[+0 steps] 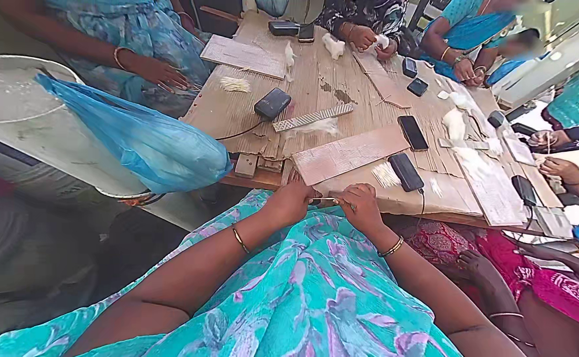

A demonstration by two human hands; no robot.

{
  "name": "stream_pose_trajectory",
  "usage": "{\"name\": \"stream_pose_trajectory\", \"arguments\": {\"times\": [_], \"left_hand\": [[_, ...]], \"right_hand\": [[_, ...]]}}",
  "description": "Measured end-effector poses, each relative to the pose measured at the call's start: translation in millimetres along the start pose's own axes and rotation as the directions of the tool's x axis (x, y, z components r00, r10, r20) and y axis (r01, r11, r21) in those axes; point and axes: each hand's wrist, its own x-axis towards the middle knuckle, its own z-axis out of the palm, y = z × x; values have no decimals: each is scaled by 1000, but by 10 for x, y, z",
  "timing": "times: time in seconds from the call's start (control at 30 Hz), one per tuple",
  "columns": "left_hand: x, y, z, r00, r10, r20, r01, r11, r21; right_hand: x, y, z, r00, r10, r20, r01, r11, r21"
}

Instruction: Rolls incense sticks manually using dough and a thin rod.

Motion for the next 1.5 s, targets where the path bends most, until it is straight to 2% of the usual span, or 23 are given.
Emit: {"name": "stream_pose_trajectory", "arguments": {"times": [0.17,0.23,0.3,0.43,0.5,0.57,0.63,0.77,0.97,1.03,1.17,1.23,1.37,1.5], "left_hand": [[-8,-6,-16,999,-8,-40,8,1000,-15],[-8,-22,-34,999,-21,-42,20,1000,-21],[-1,-74,-22,996,-24,-83,23,1000,-19],[45,-166,6,993,-21,-116,18,1000,-26],[65,-178,21,995,-31,-94,30,999,-20],[80,-184,28,997,-45,-63,44,999,-14],[83,-186,23,998,-53,-46,52,998,-18],[86,-209,14,997,-62,-40,62,998,-7],[128,-262,30,997,-68,-24,68,998,-3],[150,-264,37,996,-86,5,86,996,7],[175,-265,50,994,-98,43,98,995,5],[176,-266,57,994,-101,52,101,995,7],[193,-303,90,991,-109,72,109,994,3],[193,-308,106,990,-115,78,116,993,-8]], "right_hand": [[-104,136,-153,998,43,-36,-43,999,-2],[-135,210,-229,991,132,-37,-132,991,10],[-156,288,-301,959,283,-25,-281,958,61],[-107,542,-396,806,591,-27,-586,804,95],[-41,692,-399,679,734,-7,-734,679,24],[31,819,-356,558,830,7,-829,557,-45],[71,899,-300,514,858,5,-856,513,-67],[98,982,-232,519,854,-26,-851,514,-104],[20,1044,-364,522,848,-90,-842,495,-214],[-53,1043,-380,595,800,-80,-789,562,-248],[-196,1037,-300,813,579,55,-546,792,-273],[-224,1023,-278,826,555,95,-511,810,-288],[-251,1114,-323,797,603,39,-560,761,-327],[-342,1163,-314,869,494,17,-466,829,-309]]}}
